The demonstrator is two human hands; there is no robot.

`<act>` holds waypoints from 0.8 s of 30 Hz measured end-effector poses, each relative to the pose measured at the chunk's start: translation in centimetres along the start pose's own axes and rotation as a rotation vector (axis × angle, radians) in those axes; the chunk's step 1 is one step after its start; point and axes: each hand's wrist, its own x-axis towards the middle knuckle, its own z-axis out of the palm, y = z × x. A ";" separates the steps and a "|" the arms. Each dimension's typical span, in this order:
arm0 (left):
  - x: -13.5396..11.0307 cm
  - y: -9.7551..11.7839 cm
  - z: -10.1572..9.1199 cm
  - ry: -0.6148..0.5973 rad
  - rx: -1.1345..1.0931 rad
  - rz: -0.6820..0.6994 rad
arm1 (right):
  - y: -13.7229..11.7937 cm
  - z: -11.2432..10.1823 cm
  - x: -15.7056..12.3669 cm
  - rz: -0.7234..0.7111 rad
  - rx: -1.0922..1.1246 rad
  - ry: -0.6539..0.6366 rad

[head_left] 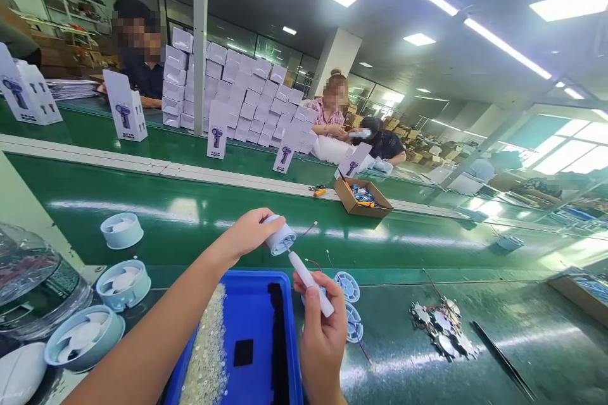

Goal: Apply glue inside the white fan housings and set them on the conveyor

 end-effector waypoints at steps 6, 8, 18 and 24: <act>-0.5 0.3 0.4 -0.059 0.084 0.014 | 0.0 0.0 0.1 -0.016 0.008 -0.022; -0.7 0.4 0.7 -0.055 0.124 0.021 | 0.0 0.0 0.2 -0.014 -0.033 -0.034; -2.5 2.7 4.1 0.391 -0.066 0.199 | -0.5 1.1 -0.5 0.041 -0.374 -0.397; -4.9 3.6 6.4 0.434 -0.132 0.310 | -1.6 0.5 -0.8 -0.147 -0.345 -0.353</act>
